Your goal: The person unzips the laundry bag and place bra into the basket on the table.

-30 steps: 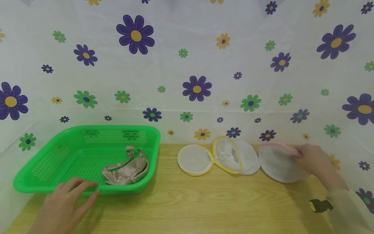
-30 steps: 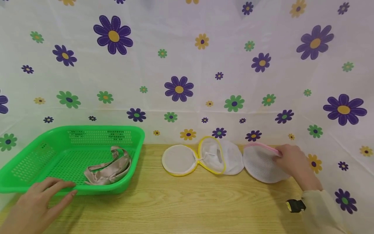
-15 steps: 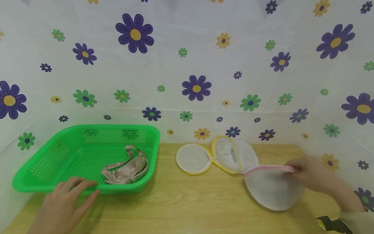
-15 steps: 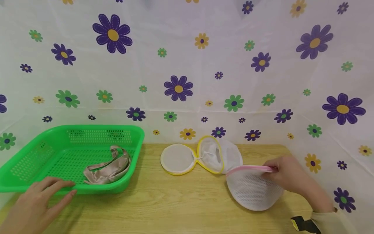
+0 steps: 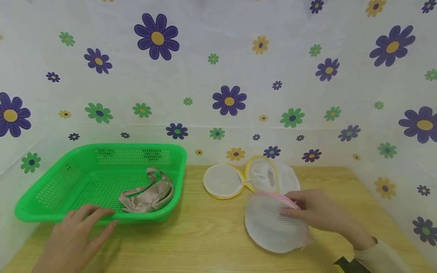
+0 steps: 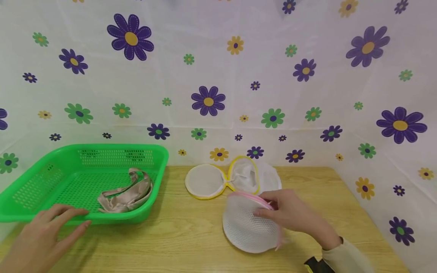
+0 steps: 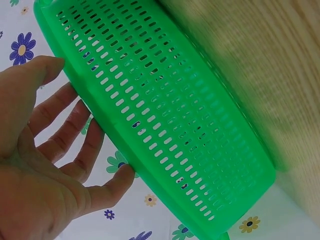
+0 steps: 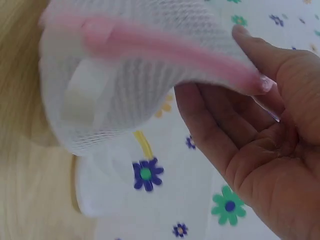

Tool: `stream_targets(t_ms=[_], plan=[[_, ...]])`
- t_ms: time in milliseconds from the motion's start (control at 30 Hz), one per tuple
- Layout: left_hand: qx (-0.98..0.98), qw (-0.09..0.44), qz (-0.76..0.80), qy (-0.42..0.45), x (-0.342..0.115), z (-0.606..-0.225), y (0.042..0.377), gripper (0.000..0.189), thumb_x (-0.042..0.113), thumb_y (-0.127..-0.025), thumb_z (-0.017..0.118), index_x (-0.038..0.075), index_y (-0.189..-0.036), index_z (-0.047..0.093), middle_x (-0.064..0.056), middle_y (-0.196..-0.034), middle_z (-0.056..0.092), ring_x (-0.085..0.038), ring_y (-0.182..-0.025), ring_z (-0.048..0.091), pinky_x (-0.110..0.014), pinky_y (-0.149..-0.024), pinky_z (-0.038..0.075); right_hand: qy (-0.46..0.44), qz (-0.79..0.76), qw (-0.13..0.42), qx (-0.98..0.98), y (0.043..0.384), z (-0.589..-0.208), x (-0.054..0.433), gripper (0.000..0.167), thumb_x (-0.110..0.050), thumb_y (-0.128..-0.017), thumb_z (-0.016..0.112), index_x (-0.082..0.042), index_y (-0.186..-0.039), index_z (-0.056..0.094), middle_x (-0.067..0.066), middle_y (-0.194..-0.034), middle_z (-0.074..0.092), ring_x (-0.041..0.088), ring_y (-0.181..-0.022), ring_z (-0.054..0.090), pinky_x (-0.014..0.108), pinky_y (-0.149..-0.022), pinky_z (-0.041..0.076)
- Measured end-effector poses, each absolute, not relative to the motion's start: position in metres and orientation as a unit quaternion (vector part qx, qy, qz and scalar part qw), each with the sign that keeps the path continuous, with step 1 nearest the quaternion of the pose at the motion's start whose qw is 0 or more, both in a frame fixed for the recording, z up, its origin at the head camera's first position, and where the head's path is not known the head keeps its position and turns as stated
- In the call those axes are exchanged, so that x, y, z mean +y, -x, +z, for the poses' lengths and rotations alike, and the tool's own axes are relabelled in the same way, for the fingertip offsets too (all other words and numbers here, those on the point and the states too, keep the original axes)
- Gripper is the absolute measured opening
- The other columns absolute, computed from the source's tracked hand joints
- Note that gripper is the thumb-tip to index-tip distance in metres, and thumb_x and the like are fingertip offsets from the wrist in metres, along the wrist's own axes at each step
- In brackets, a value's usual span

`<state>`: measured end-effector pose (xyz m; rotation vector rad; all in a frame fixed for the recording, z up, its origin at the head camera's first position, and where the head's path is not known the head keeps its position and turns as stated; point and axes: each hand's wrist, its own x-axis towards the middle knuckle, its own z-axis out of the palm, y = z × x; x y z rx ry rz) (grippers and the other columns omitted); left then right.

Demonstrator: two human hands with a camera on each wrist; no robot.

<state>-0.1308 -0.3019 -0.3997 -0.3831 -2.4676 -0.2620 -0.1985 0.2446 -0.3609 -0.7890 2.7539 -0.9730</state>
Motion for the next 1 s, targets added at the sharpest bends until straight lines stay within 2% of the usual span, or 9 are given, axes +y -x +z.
stream_targets(t_ms=[200, 333, 600, 667, 700, 767, 867, 900, 1000], plan=[[-0.937, 0.306, -0.096, 0.142, -0.301, -0.401, 0.132, 0.028, 0.027, -0.080, 0.085, 0.016, -0.104, 0.075, -0.006, -0.099, 0.068, -0.036, -0.081, 0.064, -0.050, -0.051, 0.049, 0.298, -0.382, 0.047, 0.874, 0.211, -0.380, 0.216, 0.010, -0.028, -0.099, 0.067, -0.019, -0.099, 0.073, -0.011, -0.075, 0.060, 0.001, -0.069, 0.054, 0.020, -0.060, 0.047], [-0.940, 0.300, -0.092, 0.136, -0.300, -0.400, 0.132, 0.029, 0.027, -0.079, 0.085, 0.017, -0.104, 0.075, -0.007, -0.100, 0.068, -0.037, -0.082, 0.064, -0.052, -0.052, 0.050, 0.305, -0.407, 0.055, 0.859, 0.216, -0.389, 0.201, 0.012, -0.024, -0.100, 0.066, -0.016, -0.093, 0.069, -0.009, -0.074, 0.054, 0.002, -0.069, 0.052, 0.019, -0.060, 0.044], [-0.934, 0.297, -0.082, 0.180, -0.280, -0.395, 0.130, 0.039, 0.028, -0.075, 0.087, 0.020, -0.110, 0.074, -0.003, -0.101, 0.068, -0.032, -0.084, 0.066, -0.052, -0.063, 0.054, 0.295, -0.429, 0.084, 0.850, 0.231, -0.395, 0.173, 0.018, -0.025, -0.105, 0.057, -0.012, -0.097, 0.065, -0.002, -0.081, 0.060, 0.006, -0.072, 0.057, 0.023, -0.063, 0.051], [-0.924, 0.306, -0.087, 0.213, -0.267, -0.393, 0.131, 0.033, 0.036, -0.082, 0.084, 0.021, -0.109, 0.074, 0.001, -0.100, 0.068, -0.028, -0.084, 0.066, -0.051, -0.067, 0.056, 0.292, -0.445, 0.103, 0.840, 0.235, -0.397, 0.167, 0.021, -0.026, -0.107, 0.052, -0.010, -0.102, 0.065, 0.001, -0.087, 0.064, 0.008, -0.077, 0.061, 0.024, -0.067, 0.054], [-0.917, 0.314, -0.089, 0.231, -0.259, -0.393, 0.131, 0.029, 0.043, -0.089, 0.077, 0.021, -0.108, 0.074, 0.003, -0.099, 0.068, -0.025, -0.084, 0.067, -0.048, -0.067, 0.056, 0.290, -0.457, 0.115, 0.833, 0.236, -0.398, 0.164, 0.023, -0.026, -0.108, 0.050, -0.008, -0.105, 0.064, 0.003, -0.091, 0.065, 0.010, -0.079, 0.063, 0.025, -0.069, 0.056], [-0.901, 0.326, -0.095, 0.271, -0.242, -0.392, 0.132, 0.034, 0.053, -0.099, 0.060, 0.022, -0.105, 0.073, 0.006, -0.098, 0.068, -0.018, -0.084, 0.066, -0.042, -0.067, 0.057, 0.283, -0.480, 0.131, 0.820, 0.239, -0.400, 0.160, 0.028, -0.027, -0.110, 0.046, -0.006, -0.112, 0.064, 0.007, -0.097, 0.067, 0.012, -0.084, 0.065, 0.027, -0.073, 0.057], [-0.883, 0.325, -0.103, 0.322, -0.211, -0.392, 0.134, 0.044, 0.056, -0.104, 0.046, 0.023, -0.105, 0.074, 0.010, -0.099, 0.068, -0.010, -0.086, 0.065, -0.035, -0.066, 0.056, 0.268, -0.522, 0.153, 0.795, 0.242, -0.401, 0.155, 0.036, -0.029, -0.111, 0.042, -0.002, -0.123, 0.063, 0.013, -0.105, 0.069, 0.016, -0.089, 0.068, 0.030, -0.078, 0.059], [-0.881, 0.319, -0.106, 0.333, -0.200, -0.392, 0.135, 0.041, 0.054, -0.104, 0.048, 0.023, -0.107, 0.074, 0.010, -0.101, 0.068, -0.010, -0.088, 0.065, -0.034, -0.068, 0.057, 0.260, -0.539, 0.161, 0.785, 0.243, -0.402, 0.153, 0.038, -0.029, -0.111, 0.042, -0.001, -0.126, 0.062, 0.013, -0.106, 0.069, 0.017, -0.090, 0.068, 0.031, -0.079, 0.060], [-0.873, 0.299, -0.116, 0.368, -0.168, -0.392, 0.136, 0.031, 0.043, -0.095, 0.071, 0.021, -0.116, 0.073, 0.006, -0.109, 0.070, -0.012, -0.095, 0.066, -0.034, -0.074, 0.058, 0.226, -0.590, 0.198, 0.750, 0.247, -0.406, 0.148, 0.045, -0.032, -0.111, 0.041, 0.004, -0.134, 0.056, 0.011, -0.109, 0.069, 0.017, -0.093, 0.069, 0.033, -0.083, 0.061]])
